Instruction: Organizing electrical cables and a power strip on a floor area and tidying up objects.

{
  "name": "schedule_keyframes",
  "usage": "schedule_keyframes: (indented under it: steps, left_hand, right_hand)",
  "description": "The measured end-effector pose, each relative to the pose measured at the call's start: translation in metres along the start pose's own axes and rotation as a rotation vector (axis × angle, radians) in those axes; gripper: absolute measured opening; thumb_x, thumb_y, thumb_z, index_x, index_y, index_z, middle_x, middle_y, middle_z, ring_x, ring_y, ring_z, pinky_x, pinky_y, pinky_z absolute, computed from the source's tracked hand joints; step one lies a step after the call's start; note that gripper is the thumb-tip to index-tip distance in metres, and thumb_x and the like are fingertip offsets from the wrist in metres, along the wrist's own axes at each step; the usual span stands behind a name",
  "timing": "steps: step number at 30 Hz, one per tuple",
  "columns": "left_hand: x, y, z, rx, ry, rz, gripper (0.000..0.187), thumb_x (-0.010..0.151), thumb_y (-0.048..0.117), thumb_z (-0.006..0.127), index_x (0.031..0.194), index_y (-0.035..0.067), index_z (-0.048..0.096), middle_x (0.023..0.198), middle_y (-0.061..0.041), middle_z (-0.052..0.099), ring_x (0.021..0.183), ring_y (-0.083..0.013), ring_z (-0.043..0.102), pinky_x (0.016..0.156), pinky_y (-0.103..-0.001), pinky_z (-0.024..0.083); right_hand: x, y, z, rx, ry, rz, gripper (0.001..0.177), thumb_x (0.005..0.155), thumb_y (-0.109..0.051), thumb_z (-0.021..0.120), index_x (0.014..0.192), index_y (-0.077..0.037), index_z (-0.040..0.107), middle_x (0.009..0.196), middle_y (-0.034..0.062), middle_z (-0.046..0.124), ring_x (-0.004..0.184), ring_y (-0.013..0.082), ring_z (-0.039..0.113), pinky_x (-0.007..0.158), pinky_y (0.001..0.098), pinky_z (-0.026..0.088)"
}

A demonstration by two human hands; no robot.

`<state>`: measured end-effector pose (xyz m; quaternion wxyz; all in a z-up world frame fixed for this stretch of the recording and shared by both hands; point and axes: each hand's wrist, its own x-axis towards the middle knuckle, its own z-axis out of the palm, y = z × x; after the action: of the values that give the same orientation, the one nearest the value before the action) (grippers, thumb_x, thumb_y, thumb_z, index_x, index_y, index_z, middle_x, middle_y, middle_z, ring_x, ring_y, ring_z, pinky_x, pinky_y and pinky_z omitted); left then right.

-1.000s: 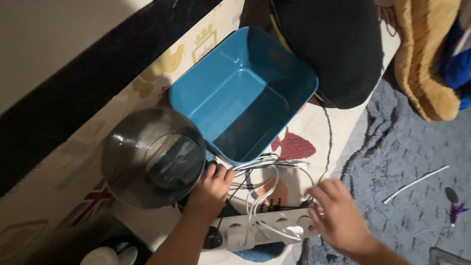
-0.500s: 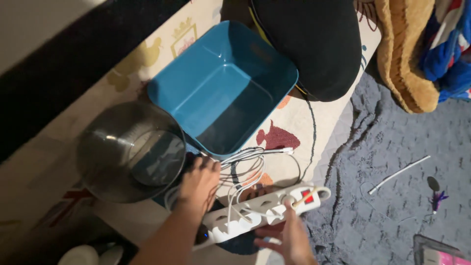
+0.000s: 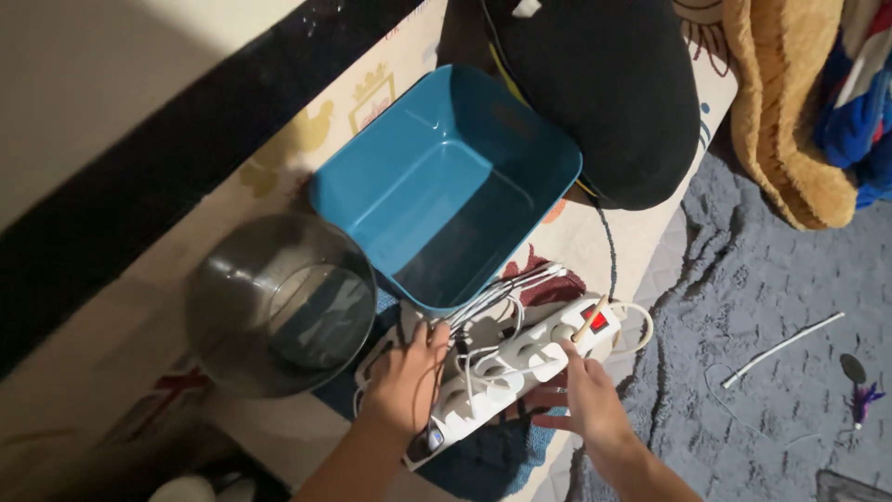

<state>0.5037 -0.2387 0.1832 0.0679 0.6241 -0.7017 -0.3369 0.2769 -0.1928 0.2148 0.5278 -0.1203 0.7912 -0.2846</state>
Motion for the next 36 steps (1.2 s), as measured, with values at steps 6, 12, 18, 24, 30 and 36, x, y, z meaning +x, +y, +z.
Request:
schedule_keyframes:
  steps: [6,12,18,24,30,36]
  left_hand:
    - [-0.029,0.044,-0.043,0.301,0.017,0.359,0.032,0.087,0.007,0.057,0.118,0.009,0.050,0.110,-0.018,0.060,0.083,-0.0427,0.068,0.068,-0.054,0.054]
    - [-0.041,0.096,-0.090,0.460,0.064,0.597,0.024,0.086,0.005,0.059,0.110,0.006,0.052,0.105,-0.019,0.062,0.079,-0.0363,0.071,0.065,-0.046,0.057]
    - [-0.009,0.145,-0.136,0.655,0.288,0.974,0.010,0.091,0.012,0.061,0.100,0.011,0.056,0.093,-0.011,0.062,0.083,-0.0289,0.067,0.082,-0.041,0.049]
    - [0.062,0.158,-0.181,0.843,0.203,1.241,0.023,0.085,0.021,0.063,0.106,0.013,0.059,0.104,-0.011,0.061,0.094,-0.0272,0.061,0.085,-0.040,0.045]
    - [0.104,0.109,-0.179,0.920,0.292,1.077,0.031,0.085,0.011,0.060,0.116,0.011,0.057,0.104,-0.007,0.061,0.102,-0.0261,0.058,0.090,-0.038,0.046]
    - [0.128,0.065,-0.135,0.519,0.317,0.683,0.021,0.092,0.008,0.055,0.113,0.011,0.056,0.105,-0.008,0.064,0.106,-0.0302,0.059,0.090,-0.042,0.049]
  right_hand:
    - [0.051,0.047,-0.029,0.055,-0.198,0.076,0.061,0.101,-0.054,0.038,0.119,0.000,0.061,0.104,0.0171,0.073,0.094,0.0308,0.070,0.078,0.0493,0.061]
    - [0.040,0.019,-0.058,0.086,-0.002,-0.047,0.050,0.096,-0.046,0.054,0.127,-0.007,0.060,0.109,0.0132,0.072,0.094,0.0279,0.069,0.078,0.0487,0.059]
    - [-0.047,-0.067,-0.048,-0.307,0.311,-0.835,0.064,0.079,-0.035,0.077,0.130,-0.007,0.052,0.120,0.0128,0.063,0.095,0.0251,0.070,0.078,0.0423,0.059]
    - [-0.039,-0.129,-0.015,-0.609,0.273,-1.361,0.093,0.068,-0.039,0.086,0.145,-0.001,0.049,0.136,0.0268,0.054,0.121,0.0404,0.046,0.099,0.0477,0.042]
    - [-0.020,-0.173,0.012,-0.791,0.177,-1.243,0.024,0.096,-0.030,0.065,0.108,-0.011,0.070,0.105,0.0108,0.074,0.111,0.0343,0.056,0.099,0.0497,0.043]
    - [-0.009,-0.197,0.039,-0.856,-0.065,-1.083,0.027,0.103,-0.036,0.055,0.107,-0.011,0.064,0.078,0.0211,0.070,0.082,0.0389,0.071,0.076,0.0493,0.055]
